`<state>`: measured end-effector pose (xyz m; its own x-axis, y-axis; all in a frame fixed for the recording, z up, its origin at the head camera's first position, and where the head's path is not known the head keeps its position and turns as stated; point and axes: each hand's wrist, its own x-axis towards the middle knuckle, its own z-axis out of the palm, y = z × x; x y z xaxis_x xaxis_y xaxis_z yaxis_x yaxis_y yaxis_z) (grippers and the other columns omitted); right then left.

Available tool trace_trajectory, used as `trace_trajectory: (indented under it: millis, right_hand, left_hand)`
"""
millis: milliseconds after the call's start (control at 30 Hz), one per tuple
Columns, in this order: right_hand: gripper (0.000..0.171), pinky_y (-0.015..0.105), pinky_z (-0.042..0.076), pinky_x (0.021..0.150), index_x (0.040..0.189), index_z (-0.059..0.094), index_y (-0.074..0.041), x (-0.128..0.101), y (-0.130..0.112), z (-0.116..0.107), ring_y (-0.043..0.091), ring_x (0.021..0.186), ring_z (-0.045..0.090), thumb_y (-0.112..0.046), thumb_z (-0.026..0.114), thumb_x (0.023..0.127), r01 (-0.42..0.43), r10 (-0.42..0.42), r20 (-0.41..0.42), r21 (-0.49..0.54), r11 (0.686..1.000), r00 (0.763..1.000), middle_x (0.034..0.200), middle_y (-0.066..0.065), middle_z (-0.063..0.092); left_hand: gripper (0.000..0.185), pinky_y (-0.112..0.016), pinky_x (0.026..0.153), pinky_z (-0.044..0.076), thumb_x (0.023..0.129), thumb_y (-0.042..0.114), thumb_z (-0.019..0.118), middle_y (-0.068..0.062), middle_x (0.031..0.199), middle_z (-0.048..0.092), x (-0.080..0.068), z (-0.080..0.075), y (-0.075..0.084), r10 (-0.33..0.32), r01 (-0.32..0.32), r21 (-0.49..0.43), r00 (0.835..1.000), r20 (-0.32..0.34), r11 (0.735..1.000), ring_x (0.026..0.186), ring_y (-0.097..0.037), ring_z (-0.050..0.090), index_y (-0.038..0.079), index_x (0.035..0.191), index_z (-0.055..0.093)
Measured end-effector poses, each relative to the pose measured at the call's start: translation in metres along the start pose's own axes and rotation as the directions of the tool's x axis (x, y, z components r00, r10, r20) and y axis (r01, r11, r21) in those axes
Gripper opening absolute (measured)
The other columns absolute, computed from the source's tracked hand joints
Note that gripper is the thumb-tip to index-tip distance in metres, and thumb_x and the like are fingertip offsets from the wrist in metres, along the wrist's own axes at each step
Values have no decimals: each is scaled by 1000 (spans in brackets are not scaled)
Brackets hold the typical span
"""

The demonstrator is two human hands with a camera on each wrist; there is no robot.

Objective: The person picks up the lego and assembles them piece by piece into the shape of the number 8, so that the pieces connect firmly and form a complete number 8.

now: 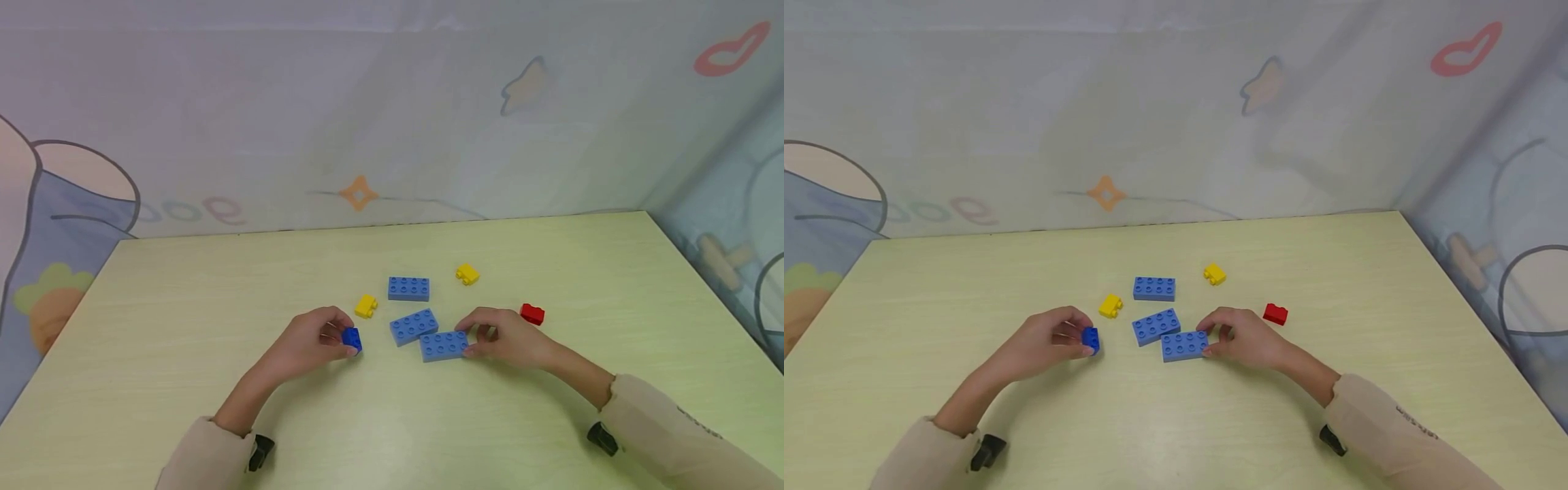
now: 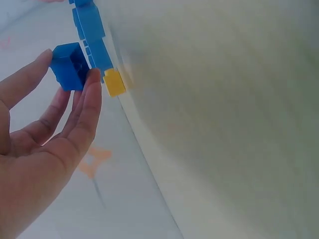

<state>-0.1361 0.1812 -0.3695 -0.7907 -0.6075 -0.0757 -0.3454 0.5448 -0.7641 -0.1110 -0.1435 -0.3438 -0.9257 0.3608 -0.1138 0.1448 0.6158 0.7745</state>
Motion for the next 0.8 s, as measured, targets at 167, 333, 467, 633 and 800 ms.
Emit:
trace_trajectory:
  millis: [167, 333, 467, 633, 800]
  right_hand:
    - [31, 24, 46, 69, 109, 62, -5, 0, 0, 0, 17, 83, 51, -15, 70, 81, -5, 5, 1, -12, 1000, 1000, 91, 0, 57]
    - [31, 24, 46, 69, 109, 62, -5, 0, 1, 0, 17, 83, 51, -15, 70, 81, -7, 7, 0, -17, 1000, 1000, 91, 0, 58]
    - [31, 25, 46, 69, 109, 62, -5, -1, 1, 0, 17, 82, 51, -15, 70, 81, -4, 4, -2, -12, 1000, 1000, 91, 1, 58]
    - [31, 24, 46, 69, 109, 62, -5, 0, 0, 0, 17, 82, 51, -15, 70, 81, -5, 5, -3, -13, 1000, 1000, 90, 1, 57]
    - [31, 24, 46, 69, 109, 62, -5, 0, -1, 0, 17, 82, 51, -15, 70, 81, -4, 4, -3, -15, 1000, 1000, 89, 1, 58]
  left_hand:
    - [25, -33, 77, 49, 79, 8, 71, -4, 93, 60, 4, 8, 4, -12, 13, -40, 1000, 20, 999, 87, -18, 58, 2, 100, 59]
    - [27, -32, 77, 50, 79, 7, 70, -6, 99, 61, 8, 16, 7, -12, 15, -66, 999, 41, 998, 91, -21, 60, 2, 102, 58]
    - [27, -33, 78, 49, 80, 7, 69, -6, 100, 61, 11, 22, 10, 5, -2, -63, 998, 57, 998, 93, -22, 59, 1, 104, 57]
    - [28, -31, 78, 49, 81, 7, 68, -4, 97, 60, 14, 28, 14, 40, -39, -24, 998, 52, 999, 91, -20, 57, 1, 106, 57]
    - [27, -28, 75, 48, 80, 8, 69, -2, 94, 59, 16, 33, 19, 53, -54, 7, 998, 41, 999, 88, -19, 55, 3, 104, 58]
